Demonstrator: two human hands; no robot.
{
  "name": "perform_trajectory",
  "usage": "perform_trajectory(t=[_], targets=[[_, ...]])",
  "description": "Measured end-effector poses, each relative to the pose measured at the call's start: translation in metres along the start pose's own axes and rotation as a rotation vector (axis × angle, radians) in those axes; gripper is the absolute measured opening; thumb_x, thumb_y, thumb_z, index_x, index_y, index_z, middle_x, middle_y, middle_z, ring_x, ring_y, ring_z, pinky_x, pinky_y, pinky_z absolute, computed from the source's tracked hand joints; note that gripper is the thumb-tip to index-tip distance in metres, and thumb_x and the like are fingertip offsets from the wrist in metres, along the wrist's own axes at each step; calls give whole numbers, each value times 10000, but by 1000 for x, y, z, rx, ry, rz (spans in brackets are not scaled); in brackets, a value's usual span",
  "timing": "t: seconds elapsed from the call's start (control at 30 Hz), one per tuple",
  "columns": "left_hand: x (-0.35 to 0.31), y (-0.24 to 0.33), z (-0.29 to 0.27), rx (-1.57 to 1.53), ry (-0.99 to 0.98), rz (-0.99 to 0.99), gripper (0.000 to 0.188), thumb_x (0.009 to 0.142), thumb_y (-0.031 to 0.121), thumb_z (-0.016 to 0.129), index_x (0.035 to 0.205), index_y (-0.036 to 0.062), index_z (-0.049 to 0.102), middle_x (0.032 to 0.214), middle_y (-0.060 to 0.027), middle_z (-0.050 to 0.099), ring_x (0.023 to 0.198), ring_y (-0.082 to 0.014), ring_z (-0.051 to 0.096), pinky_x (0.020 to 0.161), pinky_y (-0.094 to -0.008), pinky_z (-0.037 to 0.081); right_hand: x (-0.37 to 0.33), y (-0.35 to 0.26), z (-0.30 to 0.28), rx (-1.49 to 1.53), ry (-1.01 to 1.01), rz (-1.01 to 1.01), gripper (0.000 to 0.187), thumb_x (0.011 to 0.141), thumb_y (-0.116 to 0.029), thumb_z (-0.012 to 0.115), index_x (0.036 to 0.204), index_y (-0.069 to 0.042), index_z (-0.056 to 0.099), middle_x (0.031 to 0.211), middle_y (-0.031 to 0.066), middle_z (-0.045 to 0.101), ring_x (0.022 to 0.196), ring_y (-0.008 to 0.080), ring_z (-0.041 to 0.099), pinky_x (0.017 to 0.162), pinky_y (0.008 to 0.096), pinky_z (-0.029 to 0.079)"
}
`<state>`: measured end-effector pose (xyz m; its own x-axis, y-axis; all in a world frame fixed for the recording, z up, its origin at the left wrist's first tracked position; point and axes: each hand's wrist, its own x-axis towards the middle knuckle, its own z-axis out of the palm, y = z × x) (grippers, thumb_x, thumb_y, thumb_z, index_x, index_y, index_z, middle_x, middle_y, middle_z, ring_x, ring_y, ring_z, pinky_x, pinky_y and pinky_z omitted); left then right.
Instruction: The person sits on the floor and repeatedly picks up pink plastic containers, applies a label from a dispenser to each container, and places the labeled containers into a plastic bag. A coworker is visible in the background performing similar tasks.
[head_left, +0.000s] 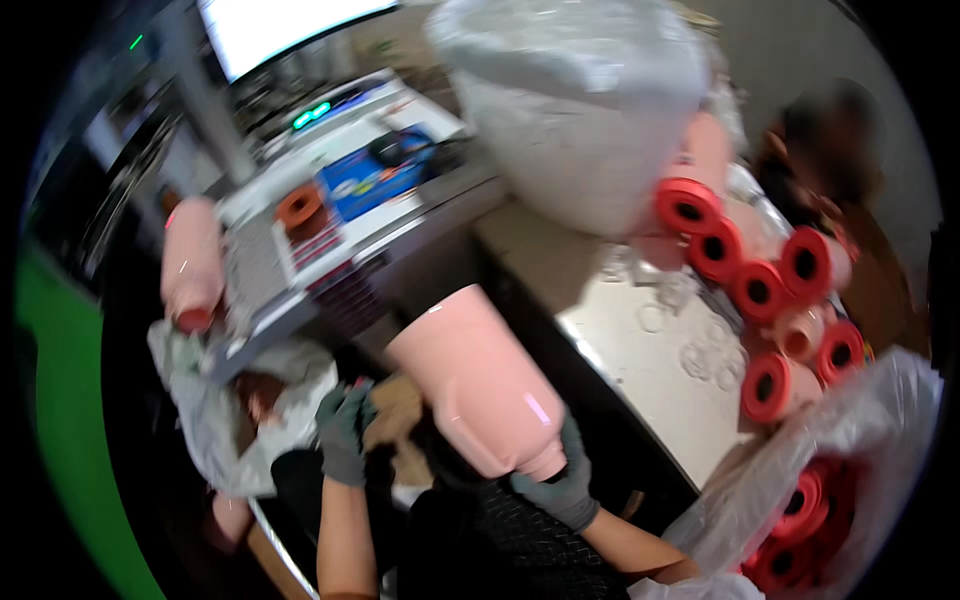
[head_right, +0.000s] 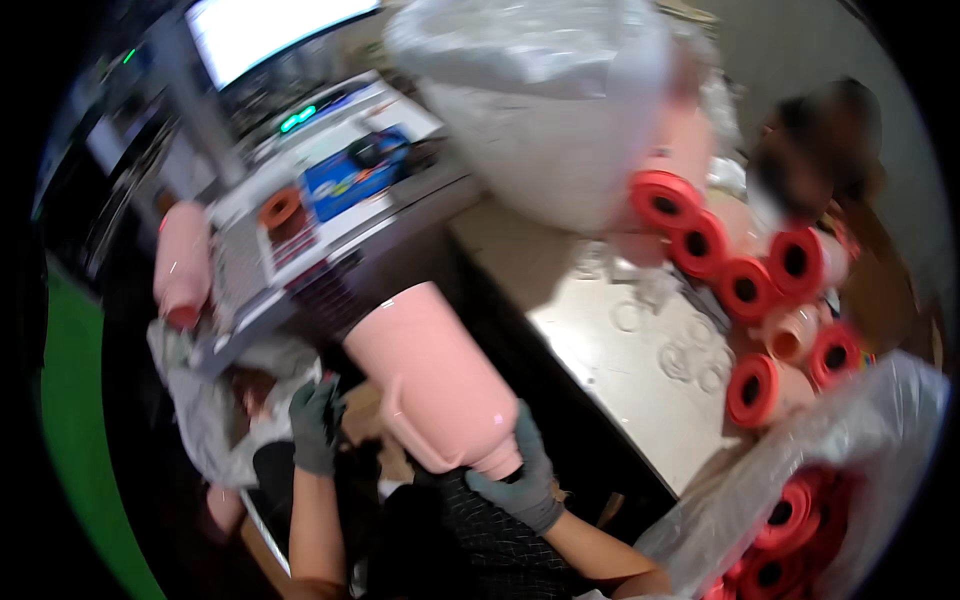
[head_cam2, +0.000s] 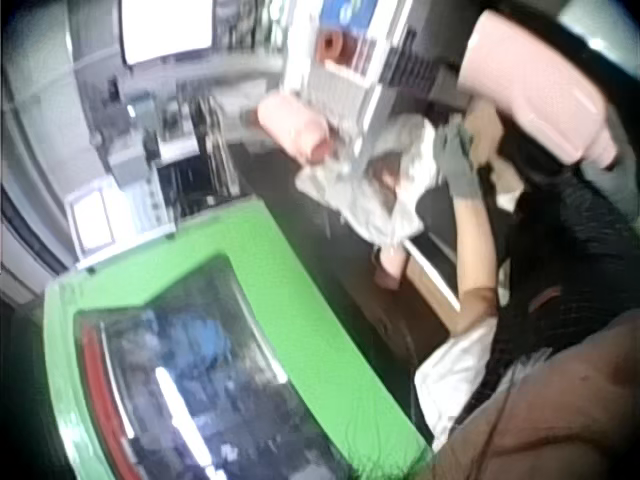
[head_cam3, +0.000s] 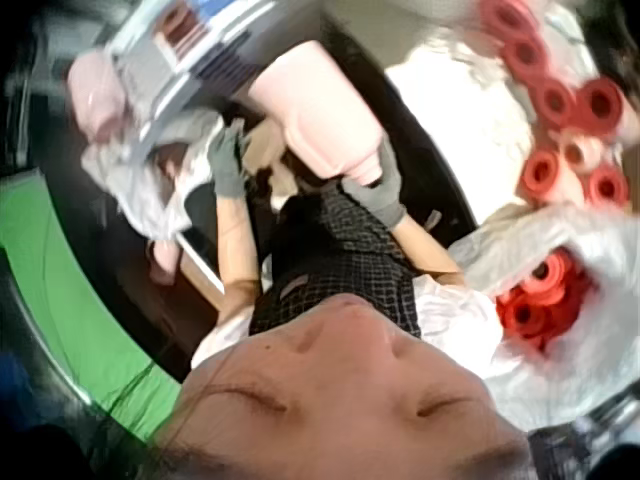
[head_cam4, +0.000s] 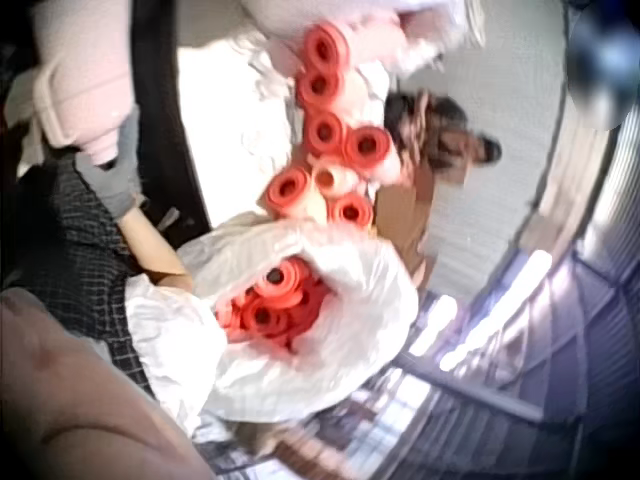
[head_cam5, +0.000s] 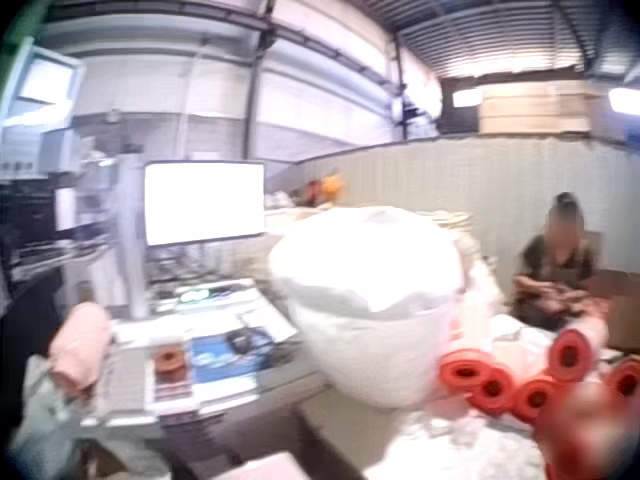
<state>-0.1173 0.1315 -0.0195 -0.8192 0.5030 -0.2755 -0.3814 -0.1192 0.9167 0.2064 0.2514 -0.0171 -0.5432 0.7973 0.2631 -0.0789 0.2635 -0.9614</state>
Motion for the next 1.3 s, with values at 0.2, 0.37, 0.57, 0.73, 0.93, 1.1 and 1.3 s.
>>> perform_trajectory(t=[0.2, 0.37, 0.57, 0.73, 0.93, 1.1, 1.3], targets=[[-66, 79, 81, -19, -327, 80, 108, 922, 34, 760, 1004, -9, 705, 912, -93, 735, 774, -148, 694, 708, -268, 569, -4, -3, 9, 55, -7, -61, 1115, 754, -177, 915, 1624, 14, 245, 1555, 212, 457, 1356, 288, 554, 1100, 434, 491], [-60, 86, 83, 16, -422, 27, 91, 927, 39, 739, 990, -14, 700, 900, -94, 746, 781, -134, 707, 733, -252, 577, -11, 9, 4, -29, -45, -71, 1200, 742, -208, 960, 1633, 17, 189, 1594, 201, 396, 1388, 293, 510, 1116, 458, 480], [-62, 89, 81, 19, -404, -23, 97, 907, 21, 752, 980, -14, 698, 877, -81, 734, 771, -124, 701, 709, -242, 565, -5, 2, 6, -109, -30, -143, 1109, 749, -218, 905, 1624, 7, 263, 1563, 234, 455, 1320, 326, 595, 1057, 428, 529], [-64, 88, 81, 332, -235, 57, 217, 838, 109, 841, 931, -12, 687, 813, -43, 686, 749, -118, 677, 681, -256, 552, 5, -18, 10, -317, -53, -238, 1090, 732, -160, 876, 1622, 12, 270, 1552, 243, 459, 1299, 317, 604, 1051, 426, 530], [-37, 47, 31, 552, -73, 254, 532, 854, 265, 846, 1259, 29, 594, 1139, -109, 632, 994, -218, 658, 775, -378, 566, 4, -15, 6, -59, -44, -48, 1097, 707, -51, 844, 1631, 7, 256, 1555, 188, 453, 1354, 275, 533, 1109, 427, 469], [-34, 27, 17, 679, -326, 442, 689, 950, 295, 744, 1480, 4, 414, 1371, -227, 528, 1291, -357, 538, 1128, -462, 425, 31, -18, 3, -7, -8, -46, 1029, 755, -137, 828, 1607, 53, 283, 1582, 199, 434, 1421, 296, 467, 1177, 432, 386], [17, 167, -83, 1624, 429, 1173, 601, 909, 339, 700, 1386, 18, 526, 1391, -179, 583, 1071, -366, 635, 925, -493, 515, 96, -53, 9, 63, 45, -166, 1077, 818, -452, 856, 1574, 97, 322, 1597, 210, 421, 1442, 297, 449, 1194, 442, 360]])
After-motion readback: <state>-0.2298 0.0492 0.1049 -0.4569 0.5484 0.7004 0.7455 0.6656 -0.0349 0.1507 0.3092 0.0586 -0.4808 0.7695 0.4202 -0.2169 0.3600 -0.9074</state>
